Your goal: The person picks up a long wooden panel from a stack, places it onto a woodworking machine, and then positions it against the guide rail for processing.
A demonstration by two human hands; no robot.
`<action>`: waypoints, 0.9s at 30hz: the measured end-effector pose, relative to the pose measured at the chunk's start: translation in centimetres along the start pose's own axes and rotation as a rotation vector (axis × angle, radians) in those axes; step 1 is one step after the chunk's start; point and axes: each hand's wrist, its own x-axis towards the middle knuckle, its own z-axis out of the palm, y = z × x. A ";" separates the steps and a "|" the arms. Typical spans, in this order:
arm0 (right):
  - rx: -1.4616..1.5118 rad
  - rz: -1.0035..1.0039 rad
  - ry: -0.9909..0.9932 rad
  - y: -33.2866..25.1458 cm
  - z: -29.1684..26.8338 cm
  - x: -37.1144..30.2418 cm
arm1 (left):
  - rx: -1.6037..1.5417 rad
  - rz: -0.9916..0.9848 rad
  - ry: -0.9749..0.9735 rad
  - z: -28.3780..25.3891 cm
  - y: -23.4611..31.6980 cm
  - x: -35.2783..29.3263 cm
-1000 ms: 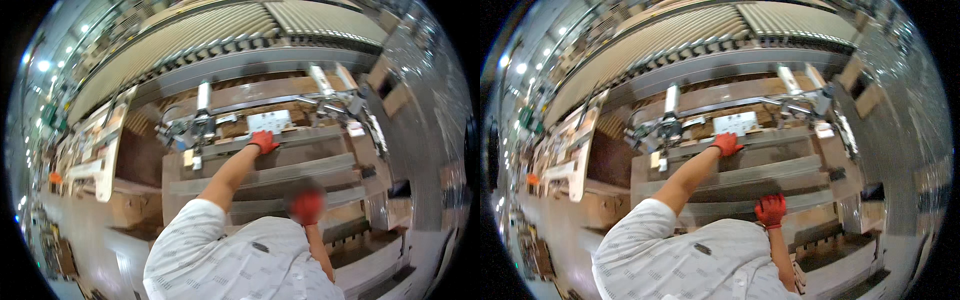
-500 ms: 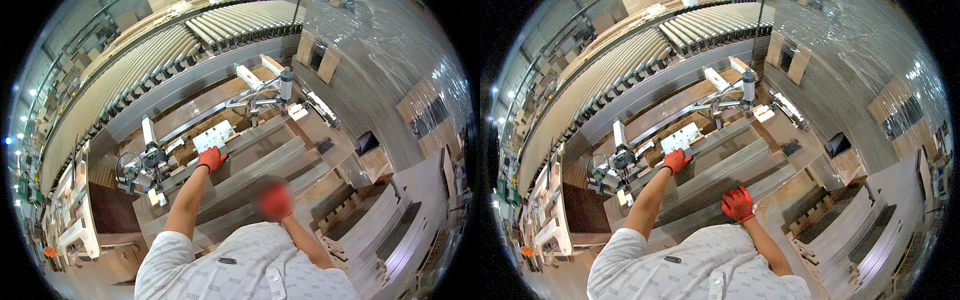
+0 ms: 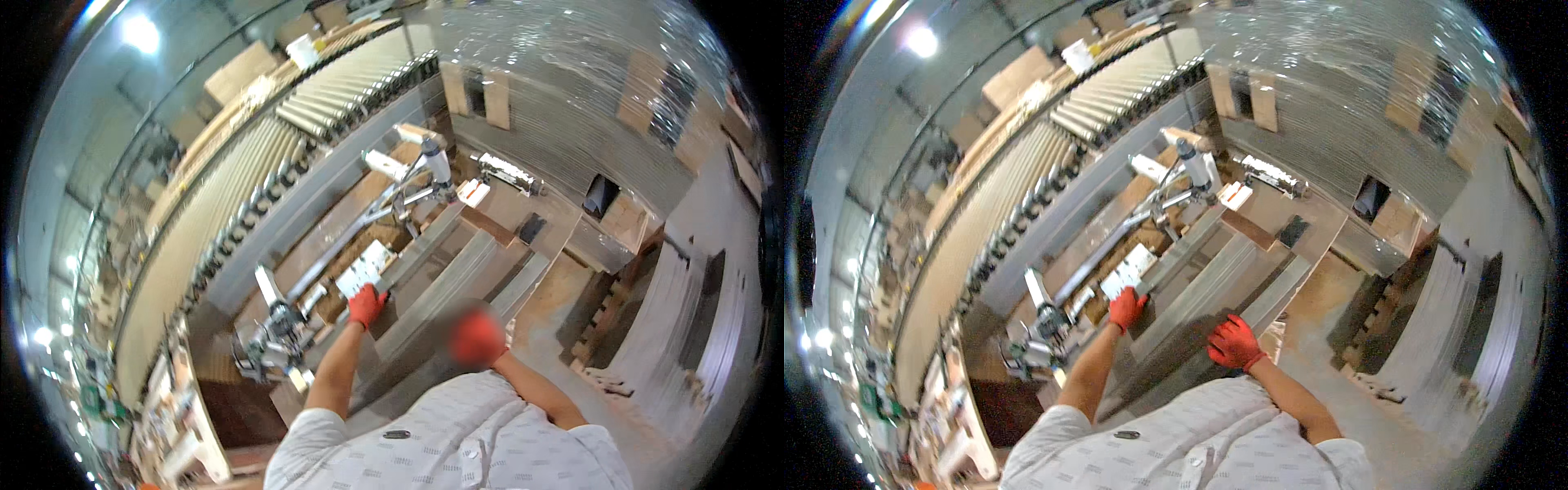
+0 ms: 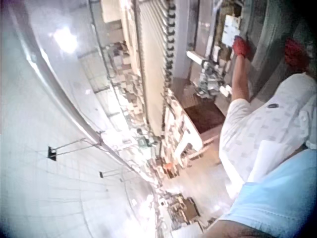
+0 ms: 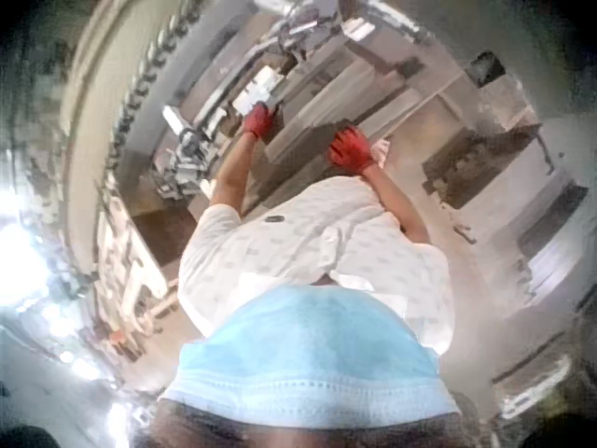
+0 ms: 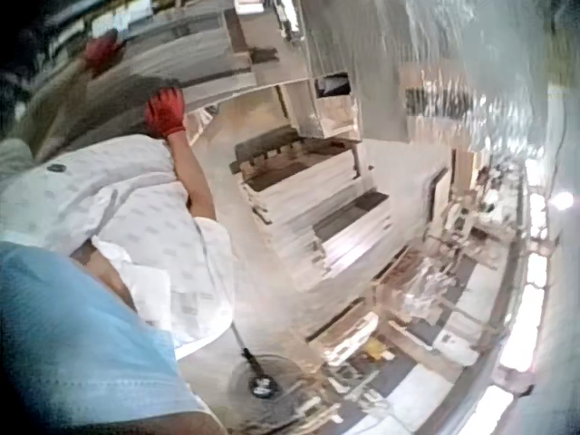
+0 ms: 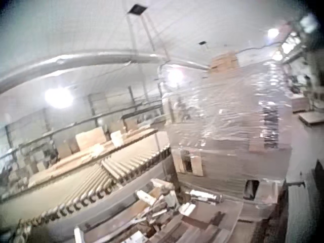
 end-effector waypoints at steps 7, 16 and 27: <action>-0.019 -0.041 -0.042 0.2 -0.6 0.3 | -0.008 0.055 0.018 -1.5 -0.2 0.0; -0.016 -0.023 -0.073 0.4 -0.3 -0.5 | -0.390 0.265 -0.037 -6.9 4.2 -3.2; -0.066 -0.003 -0.220 0.1 0.1 -0.5 | -0.244 0.147 0.109 -15.0 9.5 -19.4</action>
